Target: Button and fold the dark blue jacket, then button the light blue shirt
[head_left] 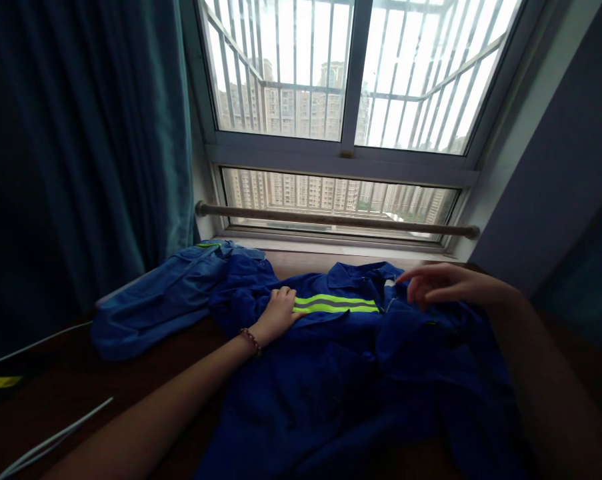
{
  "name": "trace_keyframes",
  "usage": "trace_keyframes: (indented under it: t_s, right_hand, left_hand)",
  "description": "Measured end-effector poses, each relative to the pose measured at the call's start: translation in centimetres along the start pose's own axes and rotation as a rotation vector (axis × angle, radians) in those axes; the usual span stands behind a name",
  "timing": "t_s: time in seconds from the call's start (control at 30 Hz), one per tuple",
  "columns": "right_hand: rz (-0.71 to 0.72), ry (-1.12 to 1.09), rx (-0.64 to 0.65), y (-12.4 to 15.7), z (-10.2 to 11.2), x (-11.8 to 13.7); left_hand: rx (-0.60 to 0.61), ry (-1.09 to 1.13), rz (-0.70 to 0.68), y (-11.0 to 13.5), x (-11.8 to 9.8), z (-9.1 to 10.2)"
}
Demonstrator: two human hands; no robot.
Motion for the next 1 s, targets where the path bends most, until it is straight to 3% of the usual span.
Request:
trace_keyframes:
  t_s: [0.07,0.13,0.17,0.23,0.33,0.4,0.47,0.6,0.67,0.77,0.83,0.9,1.0]
  right_hand:
    - [-0.073,0.162,-0.351,-0.5,5.1,-3.7]
    - [-0.283,0.454,-0.653,-0.1,9.3,-8.8]
    - [-0.393,0.607,-0.706,0.0,10.4,-11.2]
    - [-0.551,0.726,-0.668,-0.6,10.8,-16.1]
    - [-0.549,0.671,-0.527,-2.1,9.0,-20.3]
    - [-0.526,0.652,-0.494,-2.8,8.1,-21.0]
    - [-0.51,0.642,-0.476,-3.2,7.5,-20.9]
    - [-0.484,0.608,-0.437,-3.0,5.9,-19.4]
    - [-0.461,0.564,-0.365,-2.3,4.1,-18.5]
    - [-0.42,0.451,-0.193,0.1,0.3,-17.5]
    - [-0.436,0.416,-0.151,2.4,-0.7,-17.5]
    - [-0.488,0.453,-0.229,4.9,0.9,-17.8]
    - [-0.497,0.55,-0.468,7.9,6.3,-17.0]
  left_hand:
    - [0.066,-0.114,0.02,0.1,0.5,-0.8]
    - [0.174,-0.125,0.009,0.3,0.6,-1.7]
    - [0.215,-0.119,0.0,0.4,0.5,-2.1]
    - [0.258,-0.123,0.001,0.5,0.5,-2.3]
    - [0.179,-0.173,0.087,0.2,1.4,-1.6]
    - [0.078,-0.232,0.169,0.0,2.4,-0.7]
    - [0.05,-0.283,0.216,-0.2,3.2,-0.6]
    - [0.155,-0.311,0.151,-0.4,3.5,-0.9]
    - [0.223,-0.299,0.074,-0.2,2.9,-0.5]
    - [0.39,-0.28,-0.018,0.5,1.8,0.2]
    - [0.48,-0.247,-0.056,0.9,1.1,1.0]
    - [0.565,-0.137,-0.072,1.1,0.6,1.6]
    - [0.63,0.119,-0.055,0.6,0.2,2.6]
Point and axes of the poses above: each hand's wrist, its own y-axis away from the middle knuckle, its own z-axis out of the back of the hand, x = y × z, the point moved 10 cm from there along -y, towards the middle knuckle, and after that the axes turned 2 degrees about -y, right-handed, at the moved point
